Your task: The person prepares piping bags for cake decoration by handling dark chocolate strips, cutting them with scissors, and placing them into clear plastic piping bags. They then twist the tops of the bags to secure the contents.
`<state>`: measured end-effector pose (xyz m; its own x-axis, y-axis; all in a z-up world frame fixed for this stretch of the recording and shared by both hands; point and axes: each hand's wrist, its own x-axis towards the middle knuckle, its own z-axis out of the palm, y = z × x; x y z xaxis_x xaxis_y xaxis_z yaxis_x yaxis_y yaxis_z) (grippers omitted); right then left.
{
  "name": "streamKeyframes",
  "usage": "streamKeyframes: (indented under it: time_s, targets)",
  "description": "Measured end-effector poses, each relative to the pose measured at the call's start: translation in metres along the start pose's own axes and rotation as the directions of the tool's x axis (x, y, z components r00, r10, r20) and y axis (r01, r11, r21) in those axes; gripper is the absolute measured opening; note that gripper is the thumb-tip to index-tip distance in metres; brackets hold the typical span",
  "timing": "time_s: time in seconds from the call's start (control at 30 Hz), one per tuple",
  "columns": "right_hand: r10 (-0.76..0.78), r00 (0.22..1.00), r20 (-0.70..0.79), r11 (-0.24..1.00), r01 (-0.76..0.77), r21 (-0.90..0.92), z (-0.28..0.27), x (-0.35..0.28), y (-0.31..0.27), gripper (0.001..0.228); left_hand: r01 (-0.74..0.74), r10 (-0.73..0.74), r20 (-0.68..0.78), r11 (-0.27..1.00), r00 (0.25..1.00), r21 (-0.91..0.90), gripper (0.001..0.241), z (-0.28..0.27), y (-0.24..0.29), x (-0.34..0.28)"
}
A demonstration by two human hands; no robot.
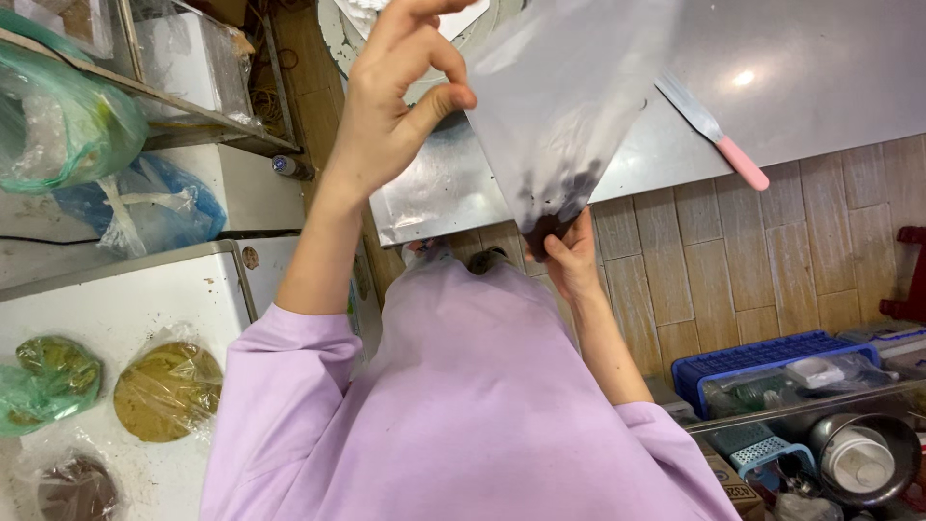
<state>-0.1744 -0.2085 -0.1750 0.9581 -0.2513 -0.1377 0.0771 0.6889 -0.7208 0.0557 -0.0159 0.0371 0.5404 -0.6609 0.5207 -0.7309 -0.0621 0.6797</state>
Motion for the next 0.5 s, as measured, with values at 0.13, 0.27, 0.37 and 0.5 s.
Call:
streamKeyframes:
  time_s: [0.13,0.27,0.37,0.5]
  targets:
    - [-0.108,0.994,-0.012,0.993,0.108,0.051,0.024,0.005,-0.005,0.062,0.166,-0.293,-0.134,0.799,0.947,-0.578,0.041,0.052,-0.015,-0.018]
    - [-0.174,0.979,-0.109,0.981,0.162,-0.110,0.040,0.014,-0.013,0.044,0.525,-0.338,0.411,0.661,0.846,-0.536,0.090,0.116,-0.028,-0.059]
    - [-0.265,0.963,-0.041,0.914,0.237,-0.328,0.037,0.017,-0.029,0.032,0.602,-0.235,0.569,0.484,0.788,-0.635,0.075,0.144,-0.031,-0.093]
    - [-0.285,0.953,0.100,0.886,0.301,-0.353,0.020,0.027,-0.066,0.026,0.675,-0.382,0.569,0.541,0.728,-0.501,0.048,0.146,-0.039,-0.111]
